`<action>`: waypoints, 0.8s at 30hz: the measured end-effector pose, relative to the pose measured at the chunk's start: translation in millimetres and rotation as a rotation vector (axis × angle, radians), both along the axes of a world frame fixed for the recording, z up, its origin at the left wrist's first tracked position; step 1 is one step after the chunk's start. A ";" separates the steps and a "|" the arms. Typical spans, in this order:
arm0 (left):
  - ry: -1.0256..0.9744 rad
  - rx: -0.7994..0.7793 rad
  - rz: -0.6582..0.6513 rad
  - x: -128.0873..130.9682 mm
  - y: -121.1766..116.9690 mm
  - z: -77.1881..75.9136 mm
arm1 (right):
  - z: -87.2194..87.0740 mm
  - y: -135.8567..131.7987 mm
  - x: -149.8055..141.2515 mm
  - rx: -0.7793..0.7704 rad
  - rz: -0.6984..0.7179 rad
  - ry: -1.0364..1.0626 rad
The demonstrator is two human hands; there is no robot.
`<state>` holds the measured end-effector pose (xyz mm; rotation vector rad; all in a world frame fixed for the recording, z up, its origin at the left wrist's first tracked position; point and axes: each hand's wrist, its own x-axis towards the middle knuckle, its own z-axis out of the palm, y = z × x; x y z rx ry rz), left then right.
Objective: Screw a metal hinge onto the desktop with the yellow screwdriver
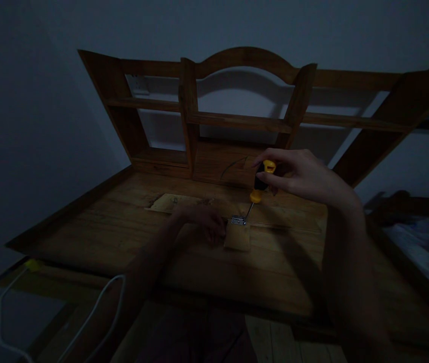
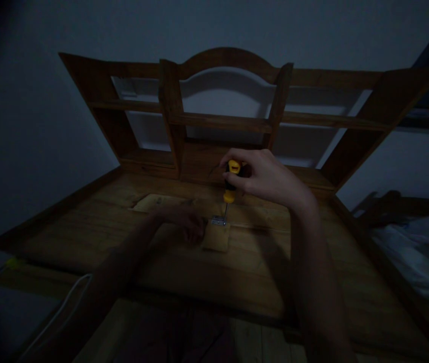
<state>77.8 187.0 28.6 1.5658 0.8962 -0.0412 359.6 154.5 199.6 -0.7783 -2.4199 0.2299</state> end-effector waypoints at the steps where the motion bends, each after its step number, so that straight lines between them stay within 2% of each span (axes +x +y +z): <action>1: -0.021 -0.026 0.007 3.9 -0.1 -3.4 | 0.1 -0.1 0.3 0.002 0.000 0.000; 5: -0.132 -0.126 0.045 13.5 -2.4 -8.5 | 1.2 -1.3 1.3 -0.006 0.003 -0.001; 11: -0.151 -0.141 0.247 21.5 -5.1 -12.8 | 2.2 -1.8 2.1 0.001 -0.009 -0.020; 17: -0.134 -0.125 0.251 23.7 -0.5 -21.5 | 4.1 -3.8 2.8 -0.032 -0.015 -0.023; 24: -0.143 -0.081 0.217 20.9 1.7 -22.3 | 8.0 -7.1 11.2 -0.121 0.049 -0.075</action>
